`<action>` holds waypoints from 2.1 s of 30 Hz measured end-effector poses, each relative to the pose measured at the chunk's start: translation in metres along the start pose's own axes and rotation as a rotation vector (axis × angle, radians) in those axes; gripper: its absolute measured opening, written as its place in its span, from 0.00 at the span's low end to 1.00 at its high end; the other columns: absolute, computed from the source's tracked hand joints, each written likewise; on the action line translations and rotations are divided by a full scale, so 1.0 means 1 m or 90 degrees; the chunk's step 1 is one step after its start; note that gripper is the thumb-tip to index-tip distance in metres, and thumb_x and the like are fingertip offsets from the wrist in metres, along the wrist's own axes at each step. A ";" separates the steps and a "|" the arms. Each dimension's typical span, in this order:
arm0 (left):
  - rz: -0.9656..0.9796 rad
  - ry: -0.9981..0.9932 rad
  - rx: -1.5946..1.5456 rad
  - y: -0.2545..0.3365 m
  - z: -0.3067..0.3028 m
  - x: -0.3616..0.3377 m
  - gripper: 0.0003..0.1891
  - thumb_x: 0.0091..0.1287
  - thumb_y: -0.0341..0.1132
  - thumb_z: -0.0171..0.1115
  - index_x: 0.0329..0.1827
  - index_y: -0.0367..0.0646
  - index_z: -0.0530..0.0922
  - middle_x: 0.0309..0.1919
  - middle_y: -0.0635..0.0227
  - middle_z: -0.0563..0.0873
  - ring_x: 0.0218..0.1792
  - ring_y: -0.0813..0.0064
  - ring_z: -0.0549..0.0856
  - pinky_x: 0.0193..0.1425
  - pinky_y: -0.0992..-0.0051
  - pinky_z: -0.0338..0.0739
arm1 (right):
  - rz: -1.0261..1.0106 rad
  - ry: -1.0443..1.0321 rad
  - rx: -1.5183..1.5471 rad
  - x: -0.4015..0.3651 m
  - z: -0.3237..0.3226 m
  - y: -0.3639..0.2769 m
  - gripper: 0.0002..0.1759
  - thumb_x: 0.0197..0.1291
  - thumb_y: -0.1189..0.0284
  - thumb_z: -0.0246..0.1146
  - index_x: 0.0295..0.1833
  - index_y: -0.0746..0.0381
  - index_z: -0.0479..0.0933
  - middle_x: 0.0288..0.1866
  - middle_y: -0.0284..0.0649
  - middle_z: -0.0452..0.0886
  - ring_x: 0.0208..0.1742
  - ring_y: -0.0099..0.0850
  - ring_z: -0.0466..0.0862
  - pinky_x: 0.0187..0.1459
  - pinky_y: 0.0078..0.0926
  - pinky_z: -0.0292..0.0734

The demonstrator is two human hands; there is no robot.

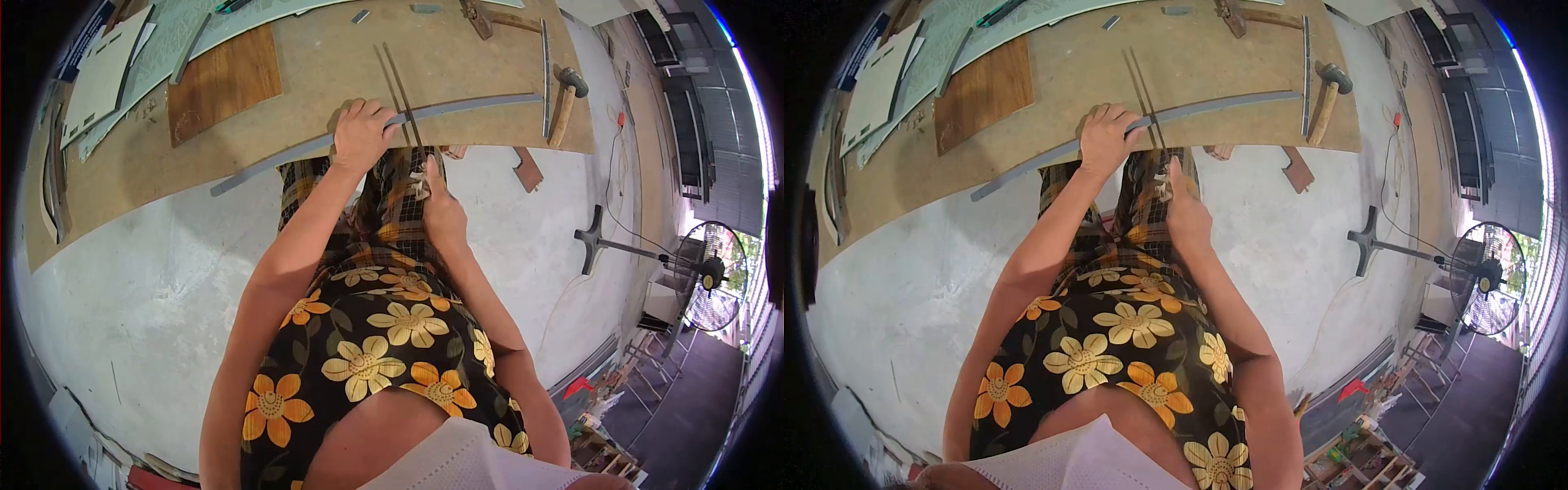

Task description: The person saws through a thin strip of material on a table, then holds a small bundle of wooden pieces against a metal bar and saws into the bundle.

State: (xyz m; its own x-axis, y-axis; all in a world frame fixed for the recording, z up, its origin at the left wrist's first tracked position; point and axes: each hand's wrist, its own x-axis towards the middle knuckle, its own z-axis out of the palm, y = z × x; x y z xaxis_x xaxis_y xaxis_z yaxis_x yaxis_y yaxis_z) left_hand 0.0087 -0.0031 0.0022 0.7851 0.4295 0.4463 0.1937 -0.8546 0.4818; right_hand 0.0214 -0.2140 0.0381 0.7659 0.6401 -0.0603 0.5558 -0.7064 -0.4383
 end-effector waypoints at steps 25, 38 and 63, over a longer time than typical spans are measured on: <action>0.019 0.013 -0.002 -0.001 0.002 -0.001 0.09 0.55 0.40 0.72 0.37 0.52 0.85 0.36 0.72 0.82 0.46 0.65 0.80 0.48 0.63 0.75 | 0.008 -0.038 -0.033 0.057 0.002 -0.018 0.42 0.59 0.80 0.53 0.80 0.52 0.52 0.33 0.59 0.82 0.35 0.58 0.83 0.37 0.53 0.76; 0.019 0.008 -0.003 -0.001 0.001 -0.001 0.10 0.54 0.41 0.72 0.37 0.52 0.84 0.37 0.73 0.82 0.46 0.66 0.80 0.48 0.64 0.76 | 0.022 -0.041 -0.054 0.051 -0.006 -0.021 0.41 0.60 0.79 0.54 0.80 0.51 0.53 0.31 0.56 0.82 0.33 0.57 0.83 0.37 0.53 0.77; 0.003 -0.004 -0.006 0.001 -0.002 0.000 0.10 0.55 0.40 0.72 0.38 0.51 0.84 0.38 0.73 0.82 0.46 0.65 0.81 0.48 0.64 0.76 | 0.024 -0.024 -0.048 0.051 0.000 -0.018 0.41 0.61 0.79 0.56 0.80 0.49 0.54 0.29 0.57 0.83 0.31 0.57 0.83 0.33 0.52 0.76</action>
State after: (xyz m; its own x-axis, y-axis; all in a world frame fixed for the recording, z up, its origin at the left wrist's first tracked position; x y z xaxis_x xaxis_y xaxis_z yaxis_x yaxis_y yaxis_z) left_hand 0.0083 -0.0035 0.0042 0.7900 0.4239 0.4430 0.1845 -0.8534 0.4876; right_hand 0.0500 -0.1685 0.0431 0.7752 0.6221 -0.1094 0.5502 -0.7501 -0.3669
